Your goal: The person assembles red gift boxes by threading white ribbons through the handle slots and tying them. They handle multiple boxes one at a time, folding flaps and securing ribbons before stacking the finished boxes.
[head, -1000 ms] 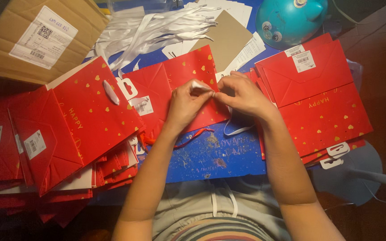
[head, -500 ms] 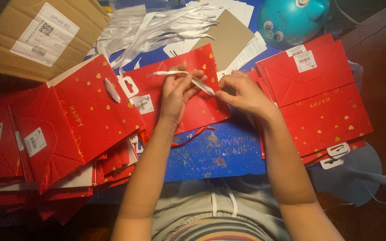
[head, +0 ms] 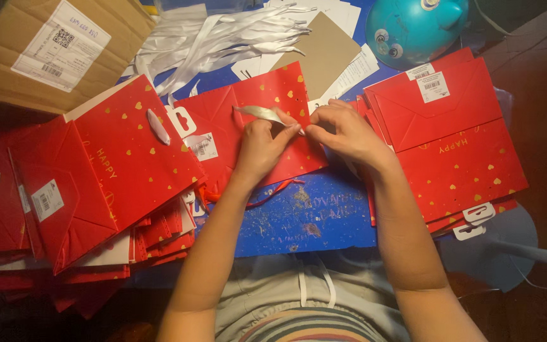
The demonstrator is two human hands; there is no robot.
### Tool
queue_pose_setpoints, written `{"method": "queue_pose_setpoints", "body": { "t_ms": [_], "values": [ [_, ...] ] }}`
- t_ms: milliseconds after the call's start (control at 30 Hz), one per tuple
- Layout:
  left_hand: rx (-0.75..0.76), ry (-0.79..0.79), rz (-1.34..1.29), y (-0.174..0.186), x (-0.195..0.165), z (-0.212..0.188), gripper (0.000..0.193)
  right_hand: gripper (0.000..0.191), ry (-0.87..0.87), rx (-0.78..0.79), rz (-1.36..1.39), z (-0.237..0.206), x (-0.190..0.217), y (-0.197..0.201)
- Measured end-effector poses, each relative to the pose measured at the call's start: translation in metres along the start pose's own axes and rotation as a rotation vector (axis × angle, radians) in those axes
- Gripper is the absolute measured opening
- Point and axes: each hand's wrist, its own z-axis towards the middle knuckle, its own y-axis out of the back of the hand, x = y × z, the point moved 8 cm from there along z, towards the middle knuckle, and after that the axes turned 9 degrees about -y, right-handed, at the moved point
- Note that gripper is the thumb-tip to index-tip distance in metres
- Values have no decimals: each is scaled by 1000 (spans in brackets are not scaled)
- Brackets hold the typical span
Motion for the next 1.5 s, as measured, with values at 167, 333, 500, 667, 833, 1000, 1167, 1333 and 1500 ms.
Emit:
{"method": "queue_pose_setpoints", "body": {
  "t_ms": [167,333,500,667,833,1000,1167,1333,1500],
  "values": [
    [-166,5,-404,7,14,8,14,18,-34,7,-18,1,1,0],
    [-3,61,-294,-3,20,4,19,19,-7,10,-13,0,2,0],
    [13,-18,-294,-4,13,3,15,22,26,13,-13,0,0,-2],
    [-48,10,-506,-1,20,8,17,25,40,-8,-53,-1,-2,-3],
    [-346,78,-907,32,43,11,16,29,33,4,-64,-1,-3,-3],
    [-626,20,-1230,80,63,12,15,28,26,39,-103,-4,1,-2],
    [-495,47,-1128,71,56,12,25,27,-114,44,-111,-4,-2,2],
    [-336,185,-370,61,40,9,70,29,-107,10,-82,-1,8,4],
    [-84,222,-310,32,30,10,66,37,-134,-118,106,-1,14,9]
  ]
}}
